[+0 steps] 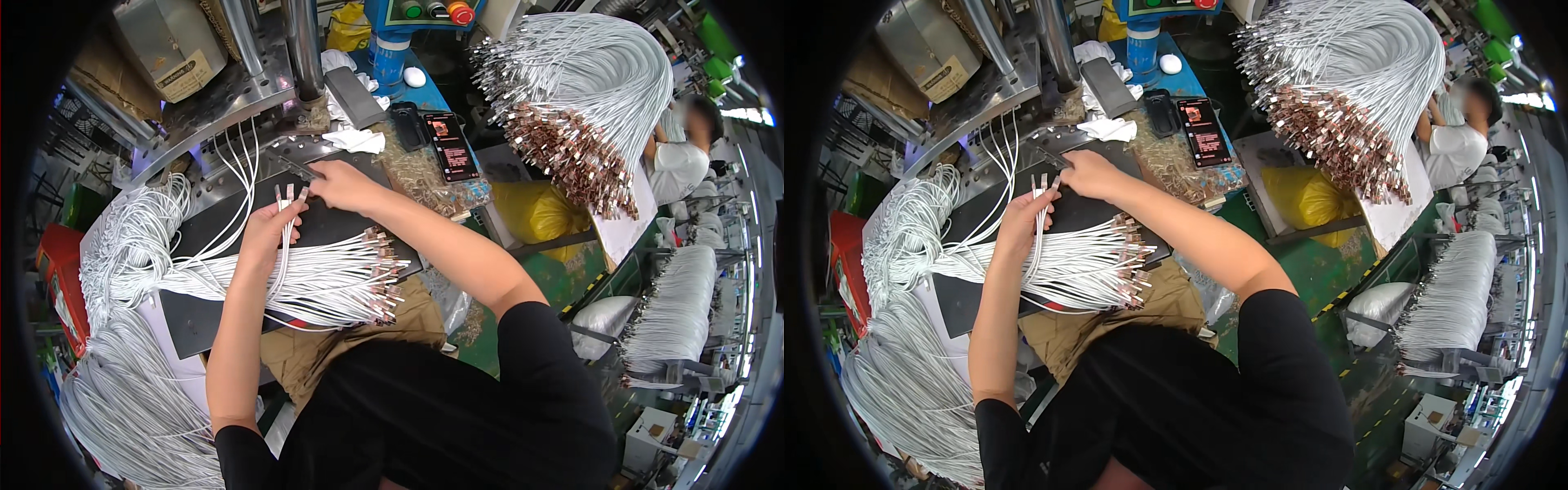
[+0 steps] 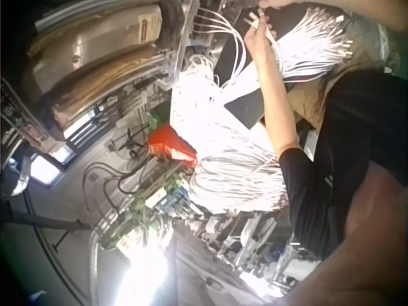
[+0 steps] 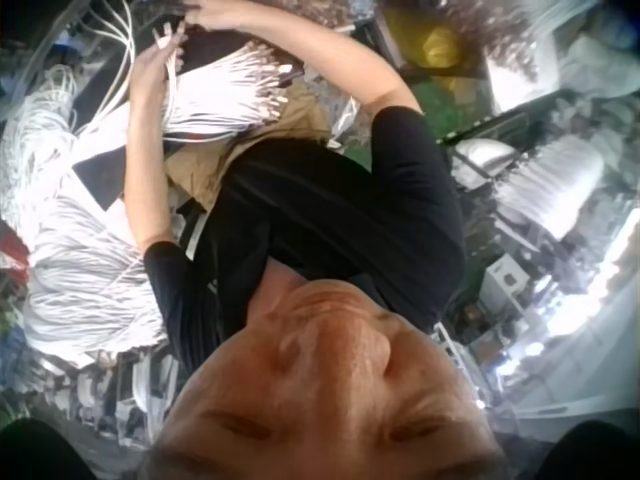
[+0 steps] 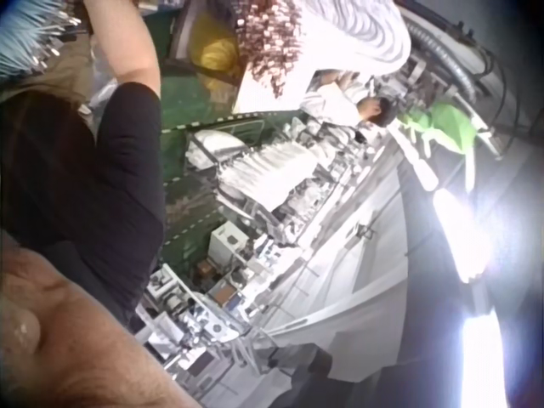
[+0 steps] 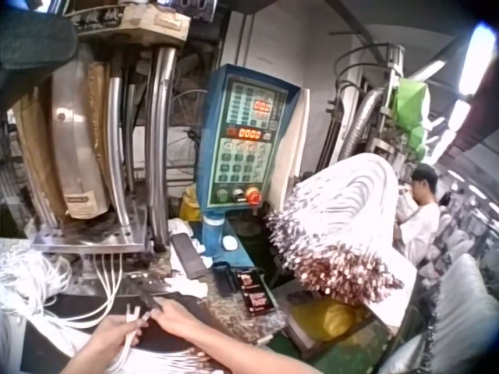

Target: Arrange bundles of white wires and feed them into a processing machine at an industrial workstation.

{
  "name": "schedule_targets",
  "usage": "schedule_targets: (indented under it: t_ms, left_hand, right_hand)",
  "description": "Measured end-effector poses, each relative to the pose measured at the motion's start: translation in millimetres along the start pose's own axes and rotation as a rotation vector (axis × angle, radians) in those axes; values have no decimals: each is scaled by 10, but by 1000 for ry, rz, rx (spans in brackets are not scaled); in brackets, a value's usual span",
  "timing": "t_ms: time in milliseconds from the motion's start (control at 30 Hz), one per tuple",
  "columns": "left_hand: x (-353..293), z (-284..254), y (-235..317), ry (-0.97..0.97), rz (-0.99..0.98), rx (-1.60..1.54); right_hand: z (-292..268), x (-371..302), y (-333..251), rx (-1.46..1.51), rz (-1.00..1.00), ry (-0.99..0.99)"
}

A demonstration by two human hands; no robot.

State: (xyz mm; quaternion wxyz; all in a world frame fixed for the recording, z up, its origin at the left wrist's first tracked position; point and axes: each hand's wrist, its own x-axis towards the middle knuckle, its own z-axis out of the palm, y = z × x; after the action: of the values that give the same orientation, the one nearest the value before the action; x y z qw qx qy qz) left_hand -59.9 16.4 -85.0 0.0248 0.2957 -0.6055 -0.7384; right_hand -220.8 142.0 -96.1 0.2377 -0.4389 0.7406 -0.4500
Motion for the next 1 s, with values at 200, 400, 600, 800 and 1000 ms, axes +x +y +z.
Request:
schedule_targets:
  t_ms: [200, 400, 600, 800, 1000]
  left_hand:
    - [3, 105, 50, -12, 7, 97]
    - [32, 93, 32, -10, -29, 61]
    - [0, 165, 39, -6, -10, 31]
    - [-28, 127, 43, -37, 4, 43]
    - [4, 98, -27, -59, 21, 49]
  right_hand:
    - [146, -42, 106, 257, 114, 159]
    - [106, -138, -88, 128, 155, 129]
    - [68, -174, -130, 70, 147, 91]
    - [98, -84, 27, 171, 138, 76]
    - [100, -104, 6, 146, 164, 95]
